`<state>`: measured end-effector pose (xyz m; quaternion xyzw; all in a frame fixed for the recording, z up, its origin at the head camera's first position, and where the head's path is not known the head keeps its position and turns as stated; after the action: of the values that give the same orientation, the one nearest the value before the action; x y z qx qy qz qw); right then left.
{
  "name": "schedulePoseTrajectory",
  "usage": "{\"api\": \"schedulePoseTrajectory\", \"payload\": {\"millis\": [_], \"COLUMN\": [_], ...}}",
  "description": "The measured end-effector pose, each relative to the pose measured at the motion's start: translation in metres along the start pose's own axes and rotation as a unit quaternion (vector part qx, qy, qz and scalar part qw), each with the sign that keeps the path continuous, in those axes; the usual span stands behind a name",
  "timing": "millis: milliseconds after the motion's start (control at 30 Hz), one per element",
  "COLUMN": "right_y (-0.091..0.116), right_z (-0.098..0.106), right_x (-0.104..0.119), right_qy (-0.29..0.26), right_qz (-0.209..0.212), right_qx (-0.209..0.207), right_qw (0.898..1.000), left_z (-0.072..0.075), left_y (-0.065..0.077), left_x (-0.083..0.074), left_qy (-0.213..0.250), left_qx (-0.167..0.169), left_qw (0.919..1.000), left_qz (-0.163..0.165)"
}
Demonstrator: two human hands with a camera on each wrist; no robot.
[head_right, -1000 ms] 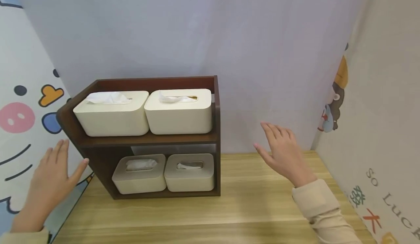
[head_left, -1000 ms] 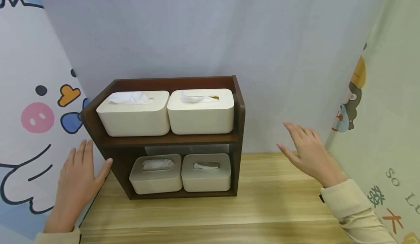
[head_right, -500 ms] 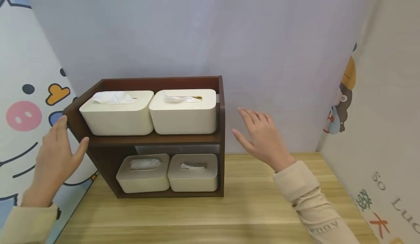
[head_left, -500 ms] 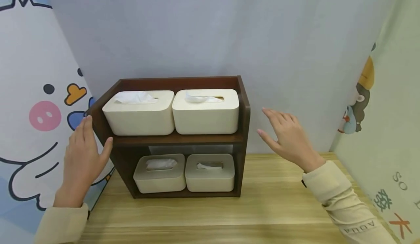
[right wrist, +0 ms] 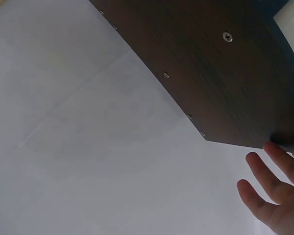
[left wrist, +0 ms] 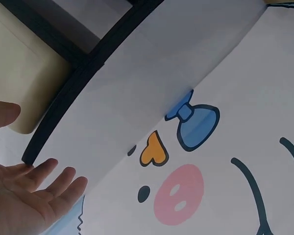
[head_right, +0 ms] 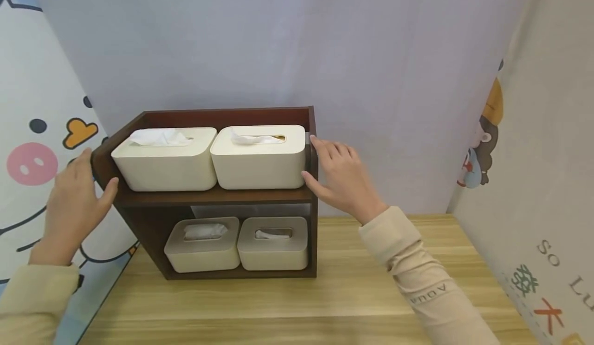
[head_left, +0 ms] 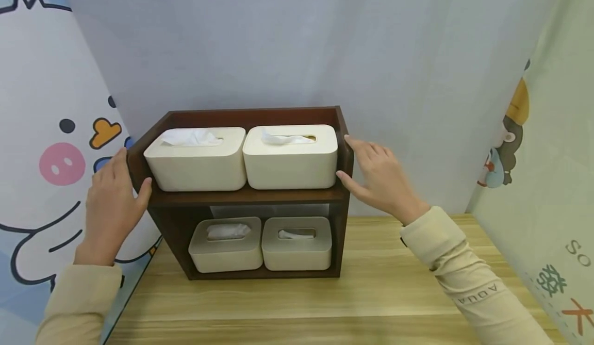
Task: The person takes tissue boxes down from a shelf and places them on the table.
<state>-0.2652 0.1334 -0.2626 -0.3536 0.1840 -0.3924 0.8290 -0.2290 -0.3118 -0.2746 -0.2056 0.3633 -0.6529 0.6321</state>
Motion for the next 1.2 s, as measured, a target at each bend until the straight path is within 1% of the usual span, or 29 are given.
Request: {"api": "schedulePoseTrajectory", "payload": {"millis": [167, 267, 433, 667, 767, 1000, 1200], "right_y": [-0.003, -0.004, -0.007, -0.008, -0.008, -0.007, -0.006], "right_z": [-0.006, -0.009, -0.010, -0.011, -0.011, -0.012, -0.012], "right_x": [0.000, 0.000, 0.000, 0.001, 0.001, 0.001, 0.000], "right_qy": [0.011, 0.012, 0.014, 0.015, 0.016, 0.022, 0.020], "right_qz": [-0.016, -0.026, -0.035, -0.036, -0.034, -0.030, -0.030], "right_qx": [0.018, 0.024, 0.016, 0.007, 0.006, 0.013, 0.018], "right_qw": [1.000, 0.999, 0.999, 0.999, 0.999, 0.999, 0.999], "left_z": [-0.005, -0.007, -0.010, -0.011, -0.012, -0.012, -0.013], "left_y": [-0.006, -0.008, -0.012, -0.012, -0.012, -0.011, -0.011], "left_x": [0.002, 0.003, 0.005, 0.007, 0.007, 0.007, 0.007], "left_qy": [-0.017, -0.020, -0.011, -0.001, 0.008, 0.037, 0.054], "left_qx": [0.040, 0.052, 0.064, 0.069, 0.077, 0.090, 0.088], "left_qw": [0.9989, 0.9981, 0.9971, 0.9966, 0.9957, 0.9925, 0.9919], "left_qz": [0.014, 0.027, 0.041, 0.045, 0.052, 0.073, 0.074]}}
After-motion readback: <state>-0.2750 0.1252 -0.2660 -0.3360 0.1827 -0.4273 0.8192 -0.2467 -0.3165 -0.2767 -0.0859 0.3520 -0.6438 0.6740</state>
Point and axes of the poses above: each hand's wrist, its own y-axis away from the middle knuckle, its own z-axis out of the back of the hand, x = y × z, the point moved 2 cm from there along -y, towards the middle knuckle, and after that the axes turned 4 degrees about -x, right-handed, at the moved point
